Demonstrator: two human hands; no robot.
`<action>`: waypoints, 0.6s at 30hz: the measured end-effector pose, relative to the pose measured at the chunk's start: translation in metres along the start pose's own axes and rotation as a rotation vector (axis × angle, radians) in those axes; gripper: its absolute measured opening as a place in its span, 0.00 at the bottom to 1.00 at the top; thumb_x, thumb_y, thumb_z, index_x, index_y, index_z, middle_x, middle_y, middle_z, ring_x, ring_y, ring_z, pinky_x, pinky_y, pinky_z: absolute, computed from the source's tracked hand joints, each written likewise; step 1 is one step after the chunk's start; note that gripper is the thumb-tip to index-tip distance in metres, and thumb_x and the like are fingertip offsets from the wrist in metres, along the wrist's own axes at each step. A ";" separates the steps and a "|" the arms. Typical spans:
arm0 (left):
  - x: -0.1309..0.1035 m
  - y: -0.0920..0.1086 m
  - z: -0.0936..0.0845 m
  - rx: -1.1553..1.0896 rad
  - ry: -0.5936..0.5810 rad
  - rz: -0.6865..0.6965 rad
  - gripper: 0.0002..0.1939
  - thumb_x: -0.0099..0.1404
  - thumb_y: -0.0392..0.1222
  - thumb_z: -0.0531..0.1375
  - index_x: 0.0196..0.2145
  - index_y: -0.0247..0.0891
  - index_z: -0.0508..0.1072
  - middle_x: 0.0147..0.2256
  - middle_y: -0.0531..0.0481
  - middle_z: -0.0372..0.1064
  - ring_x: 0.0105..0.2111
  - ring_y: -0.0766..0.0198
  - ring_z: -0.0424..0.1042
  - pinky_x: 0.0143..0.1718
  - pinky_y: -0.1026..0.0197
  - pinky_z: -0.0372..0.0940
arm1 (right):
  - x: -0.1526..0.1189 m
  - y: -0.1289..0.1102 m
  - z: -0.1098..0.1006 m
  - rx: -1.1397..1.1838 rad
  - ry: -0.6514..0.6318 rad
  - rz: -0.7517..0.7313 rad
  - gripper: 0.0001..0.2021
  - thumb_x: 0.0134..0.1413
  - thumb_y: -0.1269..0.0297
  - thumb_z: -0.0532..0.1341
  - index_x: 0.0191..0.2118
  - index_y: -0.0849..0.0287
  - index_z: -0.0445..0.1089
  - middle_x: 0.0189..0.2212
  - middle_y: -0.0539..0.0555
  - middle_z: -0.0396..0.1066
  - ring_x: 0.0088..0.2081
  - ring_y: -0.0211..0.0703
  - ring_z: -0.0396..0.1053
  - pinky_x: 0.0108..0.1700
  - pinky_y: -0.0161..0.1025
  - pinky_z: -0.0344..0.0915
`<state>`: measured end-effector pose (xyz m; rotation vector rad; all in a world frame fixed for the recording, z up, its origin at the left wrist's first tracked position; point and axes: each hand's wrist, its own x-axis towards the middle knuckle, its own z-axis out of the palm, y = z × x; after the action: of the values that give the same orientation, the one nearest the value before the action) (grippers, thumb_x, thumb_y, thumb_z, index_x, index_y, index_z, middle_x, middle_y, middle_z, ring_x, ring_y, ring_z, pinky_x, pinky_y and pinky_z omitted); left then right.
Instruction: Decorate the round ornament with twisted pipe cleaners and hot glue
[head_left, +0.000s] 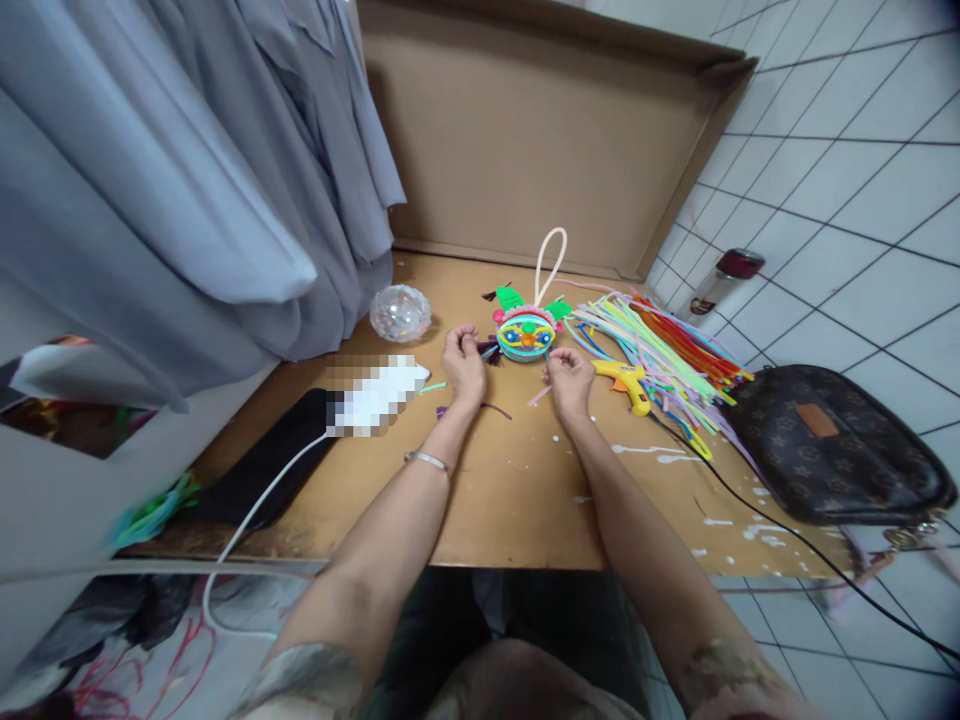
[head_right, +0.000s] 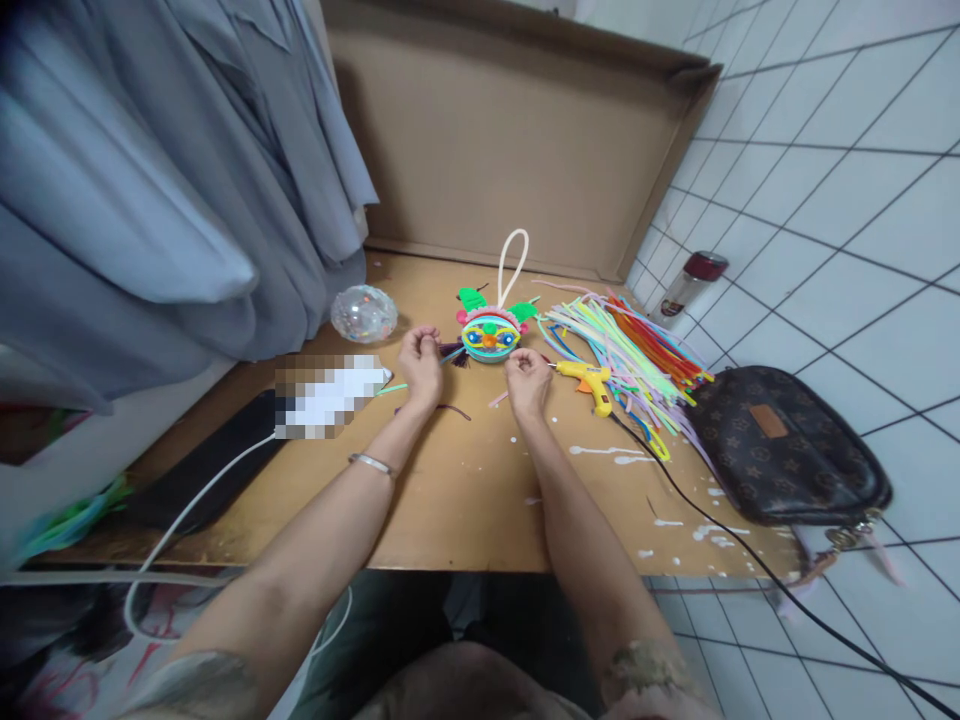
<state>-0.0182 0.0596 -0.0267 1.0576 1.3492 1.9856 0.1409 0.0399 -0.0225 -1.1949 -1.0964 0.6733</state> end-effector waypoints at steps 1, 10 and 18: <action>-0.004 0.003 0.000 0.028 -0.044 0.046 0.08 0.69 0.39 0.52 0.39 0.39 0.71 0.39 0.45 0.76 0.38 0.63 0.74 0.46 0.60 0.69 | -0.001 0.000 0.000 -0.006 0.028 0.001 0.04 0.43 0.61 0.59 0.27 0.54 0.67 0.16 0.40 0.61 0.20 0.35 0.59 0.26 0.34 0.58; -0.041 0.024 0.009 0.160 -0.428 0.414 0.08 0.67 0.45 0.60 0.39 0.39 0.76 0.39 0.44 0.77 0.33 0.61 0.72 0.40 0.59 0.67 | -0.010 -0.021 0.003 0.208 -0.069 -0.099 0.07 0.45 0.60 0.62 0.30 0.54 0.77 0.33 0.50 0.73 0.35 0.40 0.69 0.41 0.38 0.67; -0.034 0.020 0.008 0.171 -0.397 0.308 0.06 0.66 0.42 0.62 0.34 0.41 0.79 0.34 0.46 0.77 0.37 0.59 0.75 0.45 0.58 0.67 | -0.021 -0.028 0.011 0.264 -0.171 -0.082 0.10 0.42 0.66 0.61 0.29 0.52 0.81 0.38 0.51 0.72 0.41 0.43 0.69 0.45 0.41 0.70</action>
<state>0.0076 0.0305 -0.0168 1.7232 1.2073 1.7512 0.1197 0.0184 -0.0024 -0.8746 -1.1518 0.8397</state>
